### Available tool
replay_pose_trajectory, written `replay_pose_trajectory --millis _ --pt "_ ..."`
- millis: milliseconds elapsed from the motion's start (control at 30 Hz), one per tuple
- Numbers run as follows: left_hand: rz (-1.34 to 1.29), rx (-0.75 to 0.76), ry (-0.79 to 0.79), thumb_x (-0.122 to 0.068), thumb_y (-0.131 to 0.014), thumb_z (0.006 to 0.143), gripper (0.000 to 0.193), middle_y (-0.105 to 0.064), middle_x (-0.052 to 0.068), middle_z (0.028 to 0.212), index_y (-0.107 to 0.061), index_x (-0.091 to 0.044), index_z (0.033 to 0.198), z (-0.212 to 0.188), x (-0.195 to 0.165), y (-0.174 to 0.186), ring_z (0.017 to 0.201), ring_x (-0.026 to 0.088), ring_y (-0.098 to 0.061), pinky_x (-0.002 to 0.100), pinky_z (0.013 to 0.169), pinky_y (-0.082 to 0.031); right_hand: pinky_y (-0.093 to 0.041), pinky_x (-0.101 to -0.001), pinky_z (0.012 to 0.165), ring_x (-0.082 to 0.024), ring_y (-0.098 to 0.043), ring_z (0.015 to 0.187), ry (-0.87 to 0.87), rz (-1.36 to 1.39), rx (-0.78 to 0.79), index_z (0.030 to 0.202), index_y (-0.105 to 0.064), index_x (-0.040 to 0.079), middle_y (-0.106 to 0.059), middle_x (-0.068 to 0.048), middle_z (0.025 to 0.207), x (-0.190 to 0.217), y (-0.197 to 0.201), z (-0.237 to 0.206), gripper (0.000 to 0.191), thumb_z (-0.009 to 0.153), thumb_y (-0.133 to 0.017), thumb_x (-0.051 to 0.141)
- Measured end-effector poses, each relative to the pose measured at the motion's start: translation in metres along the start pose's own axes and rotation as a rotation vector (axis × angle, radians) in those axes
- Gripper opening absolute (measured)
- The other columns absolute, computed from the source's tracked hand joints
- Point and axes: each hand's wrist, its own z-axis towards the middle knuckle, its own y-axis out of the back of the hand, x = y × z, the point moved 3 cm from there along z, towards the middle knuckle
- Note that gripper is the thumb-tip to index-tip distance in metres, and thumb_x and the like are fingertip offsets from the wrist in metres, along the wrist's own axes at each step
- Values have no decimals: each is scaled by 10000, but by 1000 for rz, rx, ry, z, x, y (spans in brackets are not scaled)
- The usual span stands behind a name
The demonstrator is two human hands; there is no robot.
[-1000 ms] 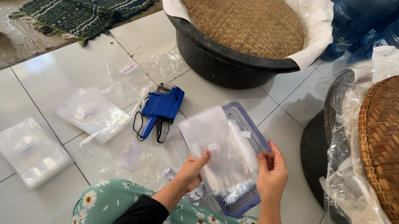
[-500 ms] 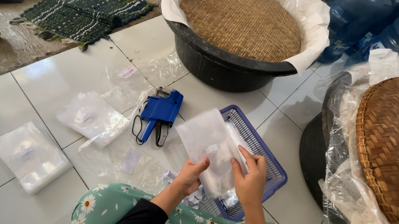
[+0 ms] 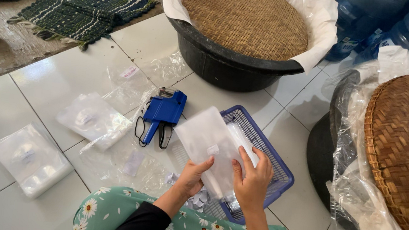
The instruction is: The person sits on the floor and fills clear plastic bags with white folded items taken from a blue basket, pressing the contents flat. They then use a blue handheld bag sealer to seal each filled bag and set the sealed bags on the floor beside them.
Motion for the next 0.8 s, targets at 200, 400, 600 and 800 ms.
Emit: replay_pose_trajectory --millis 200,400,600,800 --pt "-123 -58 -147 -137 -739 869 484 -673 53 1249 -582 -92 1325 7 -3 3 1138 230 -655 445 963 -556 -279 -405 1170 -255 -386 1444 -632 1041 -268 1582 -275 101 -418 -163 1559 -44 -39 -19 697 1029 -465 480" --pt "-26 28 -283 -109 -749 921 404 -695 88 1225 -630 -7 1293 14 1 9 1126 225 -649 396 967 -529 -343 -398 1106 -268 -495 1254 -1277 1824 -16 1465 -487 80 -549 -115 1432 -37 -85 -42 871 953 -309 762" --pt "99 84 -247 -61 -755 887 358 -714 45 1184 -656 -47 1231 6 19 1 1118 167 -650 334 975 -520 -386 -408 1104 -245 -544 1271 -1176 1822 -30 1398 -532 42 -612 -77 1357 -12 -67 -38 816 983 -325 713" --pt "37 43 -237 -62 -767 901 326 -714 53 1165 -671 -35 1211 8 11 2 1101 169 -645 339 960 -518 -346 -410 1154 -236 -491 1348 -1063 1825 -18 1445 -490 75 -555 -57 1447 1 -57 -23 711 991 -383 612"
